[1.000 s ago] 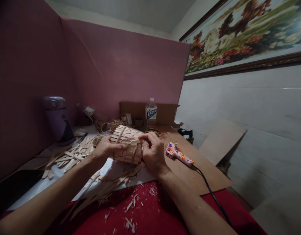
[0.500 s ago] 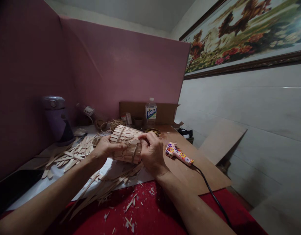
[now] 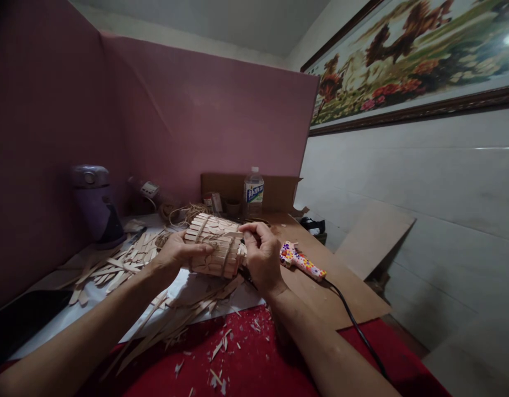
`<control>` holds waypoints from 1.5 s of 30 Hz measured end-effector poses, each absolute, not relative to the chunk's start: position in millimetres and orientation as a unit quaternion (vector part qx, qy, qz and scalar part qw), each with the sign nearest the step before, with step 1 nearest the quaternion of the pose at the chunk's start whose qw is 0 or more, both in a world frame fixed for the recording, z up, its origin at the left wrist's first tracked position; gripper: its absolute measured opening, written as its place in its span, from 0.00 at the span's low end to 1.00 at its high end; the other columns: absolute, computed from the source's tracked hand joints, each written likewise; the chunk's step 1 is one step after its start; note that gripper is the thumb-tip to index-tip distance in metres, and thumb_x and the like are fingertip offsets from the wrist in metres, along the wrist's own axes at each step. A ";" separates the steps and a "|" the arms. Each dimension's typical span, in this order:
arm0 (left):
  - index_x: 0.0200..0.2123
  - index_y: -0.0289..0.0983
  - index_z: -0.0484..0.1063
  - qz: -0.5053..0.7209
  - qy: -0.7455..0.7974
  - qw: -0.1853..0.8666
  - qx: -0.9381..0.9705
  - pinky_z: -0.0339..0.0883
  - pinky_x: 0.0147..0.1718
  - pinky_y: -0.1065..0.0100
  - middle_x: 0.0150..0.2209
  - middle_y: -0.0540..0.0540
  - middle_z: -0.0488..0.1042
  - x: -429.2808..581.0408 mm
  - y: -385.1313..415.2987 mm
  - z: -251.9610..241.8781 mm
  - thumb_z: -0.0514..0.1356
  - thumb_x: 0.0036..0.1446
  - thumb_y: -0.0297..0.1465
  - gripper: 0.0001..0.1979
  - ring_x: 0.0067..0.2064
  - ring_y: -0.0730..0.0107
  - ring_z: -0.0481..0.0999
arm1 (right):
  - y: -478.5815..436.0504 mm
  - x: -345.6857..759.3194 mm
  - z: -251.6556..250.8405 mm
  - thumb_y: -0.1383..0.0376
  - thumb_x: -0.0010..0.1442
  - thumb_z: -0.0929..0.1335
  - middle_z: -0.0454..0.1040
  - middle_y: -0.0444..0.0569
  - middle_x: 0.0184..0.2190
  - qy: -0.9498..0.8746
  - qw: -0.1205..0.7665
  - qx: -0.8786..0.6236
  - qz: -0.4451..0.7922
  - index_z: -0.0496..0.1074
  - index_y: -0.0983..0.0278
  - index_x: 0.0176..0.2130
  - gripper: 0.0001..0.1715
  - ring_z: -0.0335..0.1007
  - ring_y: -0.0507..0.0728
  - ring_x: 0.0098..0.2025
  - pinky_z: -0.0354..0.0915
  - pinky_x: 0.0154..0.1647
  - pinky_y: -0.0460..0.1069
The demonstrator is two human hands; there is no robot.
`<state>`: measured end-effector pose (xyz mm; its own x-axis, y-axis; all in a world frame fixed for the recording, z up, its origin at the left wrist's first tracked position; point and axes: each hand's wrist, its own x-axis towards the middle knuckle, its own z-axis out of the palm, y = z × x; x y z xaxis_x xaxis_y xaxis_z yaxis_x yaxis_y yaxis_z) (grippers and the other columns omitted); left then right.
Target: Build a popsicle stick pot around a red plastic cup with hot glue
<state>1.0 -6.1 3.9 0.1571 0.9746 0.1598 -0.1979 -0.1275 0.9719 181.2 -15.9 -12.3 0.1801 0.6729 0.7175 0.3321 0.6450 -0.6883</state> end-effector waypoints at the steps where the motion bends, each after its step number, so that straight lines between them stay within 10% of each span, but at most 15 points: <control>1: 0.33 0.32 0.78 0.535 0.369 0.550 0.525 0.72 0.36 0.64 0.31 0.43 0.81 0.9 -5.8 3.9 0.72 0.29 0.27 0.21 0.32 0.62 0.78 | -17.5 181.1 -12.1 0.65 0.60 0.64 0.72 0.46 0.30 -0.639 0.650 -0.395 0.119 0.72 0.63 0.33 0.08 0.67 0.54 0.32 0.61 0.33 0.48; 45: 0.37 0.31 0.77 0.523 0.326 0.580 0.532 0.69 0.32 0.69 0.30 0.43 0.80 -4.1 -2.1 0.6 0.66 0.39 0.29 0.18 0.29 0.67 0.77 | -26.4 171.1 -19.6 0.73 0.62 0.62 0.70 0.48 0.34 -0.728 0.603 -0.326 -0.025 0.70 0.62 0.37 0.10 0.67 0.55 0.39 0.64 0.40 0.49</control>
